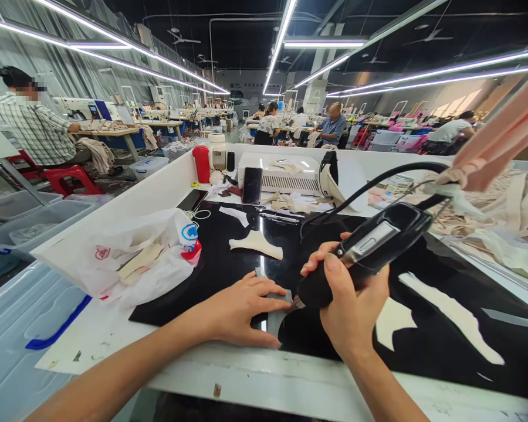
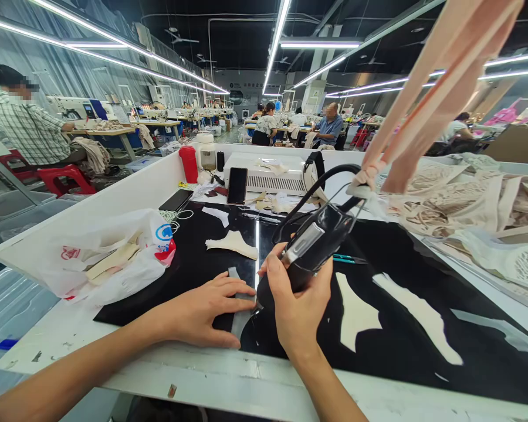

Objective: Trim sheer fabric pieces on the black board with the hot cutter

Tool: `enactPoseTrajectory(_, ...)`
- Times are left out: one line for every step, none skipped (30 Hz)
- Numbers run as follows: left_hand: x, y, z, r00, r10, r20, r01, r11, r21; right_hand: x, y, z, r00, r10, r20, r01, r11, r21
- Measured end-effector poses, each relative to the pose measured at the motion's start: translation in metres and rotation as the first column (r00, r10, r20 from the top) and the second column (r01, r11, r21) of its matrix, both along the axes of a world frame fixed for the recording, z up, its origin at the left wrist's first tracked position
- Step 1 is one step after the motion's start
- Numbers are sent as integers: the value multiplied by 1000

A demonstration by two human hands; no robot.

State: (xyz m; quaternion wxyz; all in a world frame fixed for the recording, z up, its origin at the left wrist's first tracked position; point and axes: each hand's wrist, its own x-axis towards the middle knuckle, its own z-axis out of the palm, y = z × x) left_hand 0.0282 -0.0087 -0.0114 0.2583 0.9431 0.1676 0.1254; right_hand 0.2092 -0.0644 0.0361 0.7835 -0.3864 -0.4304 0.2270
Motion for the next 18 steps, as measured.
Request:
enactPoseTrajectory(0,0,0,1000,1,-4,-1,1000,2,-1,-1,-1,1000,12,-13,-12,1000,8)
enactPoseTrajectory(0,0,0,1000,3,-9,-3,1000,5,-1,-2,-1,999,25,-22,-25,1000,16)
enactPoseTrajectory(0,0,0,1000,4,-11,-4,1000,10,-2,-3,-2,999,37,-25,-37,999,23)
enactPoseTrajectory(1,0,0,1000,5,-11,-4,1000,16,-3,-3,-3,999,47,-24,-46,999,27)
enactPoseTrajectory(1,0,0,1000,4,-9,-4,1000,22,-4,-4,-3,998,53,-20,-52,998,26)
enactPoseTrajectory(1,0,0,1000,2,-7,-2,1000,27,-4,-4,-3,998,53,-15,-53,998,22)
enactPoseTrajectory(1,0,-1,1000,0,-6,0,1000,31,-5,-4,-4,999,50,-11,-49,999,16)
enactPoseTrajectory(0,0,-1,1000,-2,-7,2,999,33,-5,-4,-3,999,45,-7,-45,999,12)
enactPoseTrajectory(0,0,-1,1000,-3,-11,3,999,34,-5,-4,-3,999,42,-6,-42,999,8)
enactPoseTrajectory(0,0,-1,1000,-3,-15,4,999,33,-5,-4,-3,999,43,-5,-42,999,4)
enactPoseTrajectory(0,0,-1,1000,-4,-17,4,1000,29,-5,-5,-3,999,46,-6,-46,999,3)
enactPoseTrajectory(-1,0,-1,1000,-6,-16,6,1000,24,-5,-5,-2,999,52,-9,-52,999,1)
enactPoseTrajectory(-1,0,-1,1000,-9,-11,10,1000,18,-5,-6,-2,998,58,-14,-58,998,-2)
enactPoseTrajectory(-1,0,-1,1000,-15,-6,15,1000,11,-5,-7,-1,998,64,-22,-64,998,-5)
enactPoseTrajectory(-1,1,0,1000,-21,-1,21,1000,5,-6,-8,-1,997,70,-34,-70,998,-2)
enactPoseTrajectory(-1,1,0,1000,-27,2,27,1000,1,-6,-10,0,996,78,-47,-78,997,2)
enactPoseTrajectory(-1,1,1,1000,-30,2,30,1000,0,-7,-11,0,995,86,-58,-86,996,7)
enactPoseTrajectory(-1,1,2,999,-32,0,32,999,0,-8,-13,0,993,94,-67,-94,996,11)
